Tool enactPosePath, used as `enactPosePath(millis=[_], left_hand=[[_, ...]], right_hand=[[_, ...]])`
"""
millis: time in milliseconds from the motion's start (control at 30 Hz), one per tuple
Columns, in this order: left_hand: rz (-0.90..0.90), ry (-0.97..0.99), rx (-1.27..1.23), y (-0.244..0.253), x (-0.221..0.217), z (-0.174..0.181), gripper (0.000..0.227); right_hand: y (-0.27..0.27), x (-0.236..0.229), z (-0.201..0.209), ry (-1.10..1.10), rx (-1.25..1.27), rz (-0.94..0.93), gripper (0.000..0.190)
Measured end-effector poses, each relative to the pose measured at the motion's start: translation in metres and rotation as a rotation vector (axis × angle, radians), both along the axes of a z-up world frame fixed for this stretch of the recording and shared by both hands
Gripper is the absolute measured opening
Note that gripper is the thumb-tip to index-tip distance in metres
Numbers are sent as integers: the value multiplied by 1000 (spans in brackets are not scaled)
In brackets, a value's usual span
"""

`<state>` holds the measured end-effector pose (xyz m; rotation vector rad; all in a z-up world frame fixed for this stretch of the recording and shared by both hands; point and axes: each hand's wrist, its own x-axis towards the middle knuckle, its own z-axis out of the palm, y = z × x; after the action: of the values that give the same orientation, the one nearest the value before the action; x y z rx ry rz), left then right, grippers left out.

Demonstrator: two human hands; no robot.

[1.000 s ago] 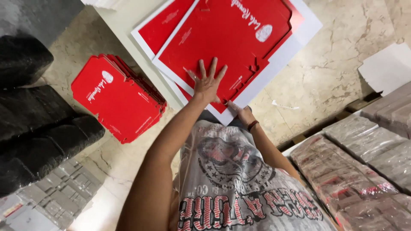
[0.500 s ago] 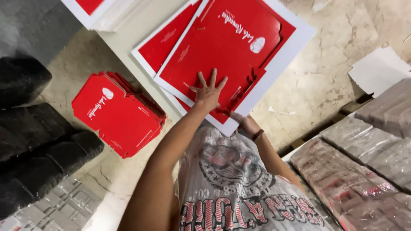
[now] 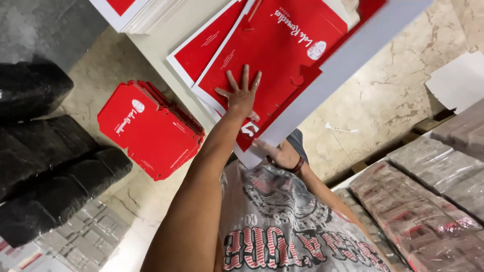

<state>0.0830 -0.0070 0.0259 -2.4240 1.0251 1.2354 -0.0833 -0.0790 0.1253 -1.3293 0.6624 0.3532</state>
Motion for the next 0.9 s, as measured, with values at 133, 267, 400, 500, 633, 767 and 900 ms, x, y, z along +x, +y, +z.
enactPosePath(millis=[133, 267, 400, 500, 633, 767, 900], left_hand=[[9, 13, 16, -1, -3, 6, 142], [72, 60, -128, 2, 20, -10, 131], [282, -214, -426, 33, 43, -11, 82], [449, -415, -616, 82, 49, -51, 79], [733, -126, -460, 94, 38, -36, 84], [786, -31, -435, 128, -27, -36, 94], [1100, 339, -348, 109, -69, -37, 60]], right_hand=[[-16, -24, -50, -6, 25, 102, 35], [-39, -48, -80, -25, -85, 61, 37], [-55, -100, -194, 279, 266, -204, 46], [-47, -127, -265, 366, 313, -344, 54], [-37, -66, -170, 240, 452, -876, 50], [-95, -72, -111, 501, -13, -656, 63], [-202, -57, -104, 587, -155, -283, 53]])
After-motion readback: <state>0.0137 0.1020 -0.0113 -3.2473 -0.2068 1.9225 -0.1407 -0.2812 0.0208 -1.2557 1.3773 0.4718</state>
